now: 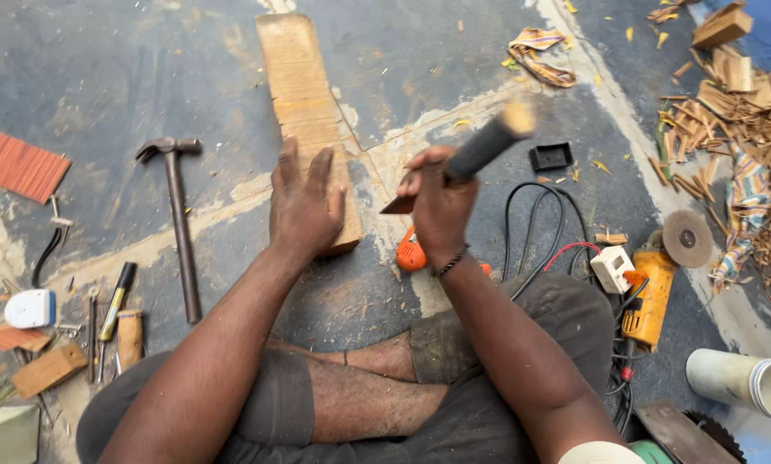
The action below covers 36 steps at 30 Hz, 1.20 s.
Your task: The person sits on a tiled floor and uses an orange power drill to bore holes into a rectangular wooden block. They then switch to a chisel and hammer to carve and shape the wood, removing chips and refining the surface.
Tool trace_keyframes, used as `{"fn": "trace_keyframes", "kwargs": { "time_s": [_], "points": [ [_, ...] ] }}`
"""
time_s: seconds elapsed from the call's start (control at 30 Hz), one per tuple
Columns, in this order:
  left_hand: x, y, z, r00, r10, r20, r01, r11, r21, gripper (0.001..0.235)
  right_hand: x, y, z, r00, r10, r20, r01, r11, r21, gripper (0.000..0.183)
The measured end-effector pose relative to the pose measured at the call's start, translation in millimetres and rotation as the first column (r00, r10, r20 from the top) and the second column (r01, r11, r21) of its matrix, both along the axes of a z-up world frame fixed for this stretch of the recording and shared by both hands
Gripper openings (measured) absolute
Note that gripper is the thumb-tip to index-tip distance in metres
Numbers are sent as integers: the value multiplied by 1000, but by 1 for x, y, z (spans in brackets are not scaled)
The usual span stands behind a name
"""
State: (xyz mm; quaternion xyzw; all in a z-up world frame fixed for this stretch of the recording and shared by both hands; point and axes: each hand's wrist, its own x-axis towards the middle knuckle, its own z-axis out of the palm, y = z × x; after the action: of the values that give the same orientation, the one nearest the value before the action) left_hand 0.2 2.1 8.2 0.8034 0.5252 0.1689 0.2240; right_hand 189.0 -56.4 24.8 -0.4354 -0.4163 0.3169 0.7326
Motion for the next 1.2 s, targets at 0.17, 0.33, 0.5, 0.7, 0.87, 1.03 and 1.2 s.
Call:
{"fn": "trace_keyframes", "kwargs": {
  "time_s": [0.17, 0.33, 0.5, 0.7, 0.87, 1.03, 1.2],
  "points": [
    [1, 0, -1, 999, 19, -26, -20, 997, -73, 67, -7, 4, -5, 995, -20, 95, 18, 1000, 16, 26],
    [-3, 0, -6, 1000, 7, -12, -7, 999, -39, 67, -44, -10, -25, 990, 79, 114, -34, 935, -353, 33],
    [-2, 2, -2, 1000, 28, -6, -28, 994, -104, 65, -21, 3, 1, 997, 79, 19, -79, 997, 24, 30],
    [0, -1, 2, 1000, 14, -13, -15, 999, -45, 65, -43, -16, -35, 989, 49, 140, 2, 939, -344, 31],
    [-2, -2, -8, 1000, 11, 24, -11, 1000, -19, 65, -29, -2, -12, 1000, 29, 10, -28, 993, -113, 31],
    [2, 1, -5, 1000, 5, -2, -5, 1000, 7, 67, -39, -8, -12, 985, 23, 173, 9, 983, -184, 28],
    [-1, 2, -4, 1000, 10, 23, -9, 1000, -24, 68, -7, -7, -8, 999, -22, -33, 21, 999, -32, 27]
  ]
}}
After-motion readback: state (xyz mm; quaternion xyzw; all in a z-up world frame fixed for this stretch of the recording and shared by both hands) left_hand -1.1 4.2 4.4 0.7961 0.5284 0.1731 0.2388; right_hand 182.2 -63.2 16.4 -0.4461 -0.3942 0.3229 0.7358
